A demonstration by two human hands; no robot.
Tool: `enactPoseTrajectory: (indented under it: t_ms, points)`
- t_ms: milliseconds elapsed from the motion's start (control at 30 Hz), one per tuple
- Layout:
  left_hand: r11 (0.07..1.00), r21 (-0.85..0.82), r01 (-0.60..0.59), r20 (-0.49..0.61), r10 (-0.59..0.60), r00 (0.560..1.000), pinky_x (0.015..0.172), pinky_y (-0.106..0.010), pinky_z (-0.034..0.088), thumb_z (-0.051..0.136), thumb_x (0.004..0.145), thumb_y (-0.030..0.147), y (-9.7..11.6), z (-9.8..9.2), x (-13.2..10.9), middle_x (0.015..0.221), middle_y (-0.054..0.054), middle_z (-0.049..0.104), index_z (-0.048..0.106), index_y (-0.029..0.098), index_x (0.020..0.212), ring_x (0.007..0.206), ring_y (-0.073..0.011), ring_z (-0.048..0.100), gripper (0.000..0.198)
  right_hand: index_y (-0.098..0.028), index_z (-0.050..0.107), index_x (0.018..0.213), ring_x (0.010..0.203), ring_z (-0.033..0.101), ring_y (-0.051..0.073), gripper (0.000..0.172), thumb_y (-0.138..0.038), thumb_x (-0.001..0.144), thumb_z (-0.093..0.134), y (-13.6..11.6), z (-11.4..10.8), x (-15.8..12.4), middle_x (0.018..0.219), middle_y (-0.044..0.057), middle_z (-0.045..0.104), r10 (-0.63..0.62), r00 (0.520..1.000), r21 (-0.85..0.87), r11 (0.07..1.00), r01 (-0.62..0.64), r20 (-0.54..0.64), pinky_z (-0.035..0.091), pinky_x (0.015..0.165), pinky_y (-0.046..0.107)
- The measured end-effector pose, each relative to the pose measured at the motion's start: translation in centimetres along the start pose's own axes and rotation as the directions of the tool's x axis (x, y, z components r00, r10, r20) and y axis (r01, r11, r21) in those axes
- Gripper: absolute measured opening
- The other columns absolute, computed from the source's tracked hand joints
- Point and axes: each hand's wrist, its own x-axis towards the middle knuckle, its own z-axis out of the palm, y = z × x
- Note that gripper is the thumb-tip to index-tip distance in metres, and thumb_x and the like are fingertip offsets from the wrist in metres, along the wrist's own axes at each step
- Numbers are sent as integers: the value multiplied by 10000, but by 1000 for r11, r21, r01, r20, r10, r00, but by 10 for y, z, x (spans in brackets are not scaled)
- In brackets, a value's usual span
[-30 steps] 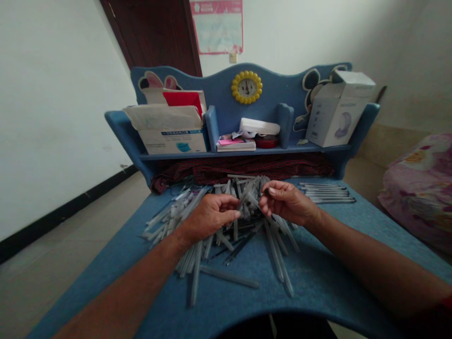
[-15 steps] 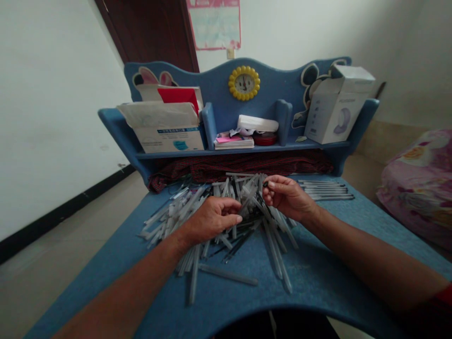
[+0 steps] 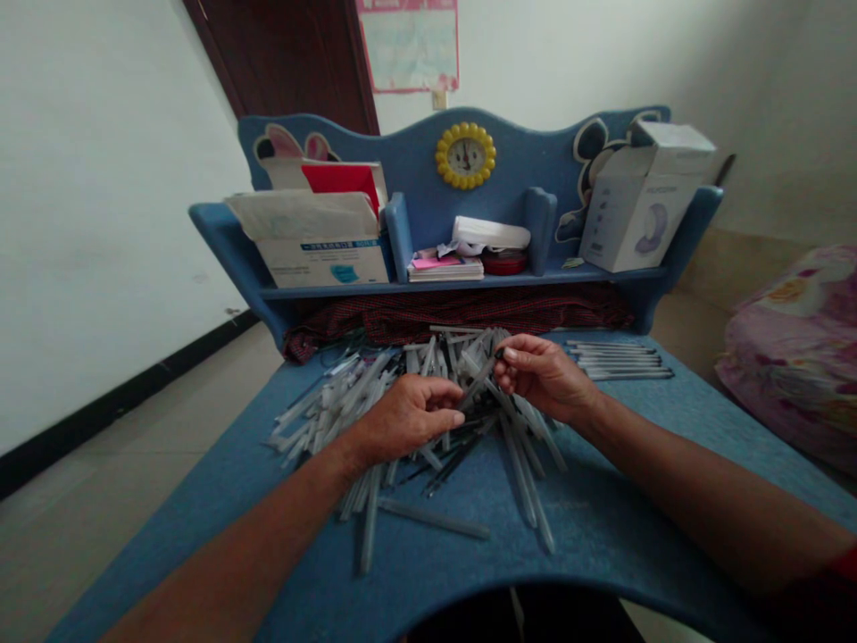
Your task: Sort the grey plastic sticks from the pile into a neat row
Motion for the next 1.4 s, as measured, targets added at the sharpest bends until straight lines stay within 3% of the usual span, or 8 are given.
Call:
enactPoseTrajectory:
  t_ms: [967,1400]
  points:
    - [999,-36,18,-19,-19,1000,523,-203,348,600,700,271,4,2,-2,623,29,530,661,145,826,568,-97,446,188,-153,632,793,491,612,105,210,-259,666,761,0,4,-2,630,17,686,14,1000,-36,999,-14,3,475,452,194]
    - [996,-68,58,8,-58,998,494,-199,323,618,700,284,0,0,-2,599,39,511,665,130,853,533,-85,421,222,-155,646,804,496,620,114,218,-283,668,759,2,3,-4,633,22,689,-25,1000,-149,989,24,-2,484,478,210]
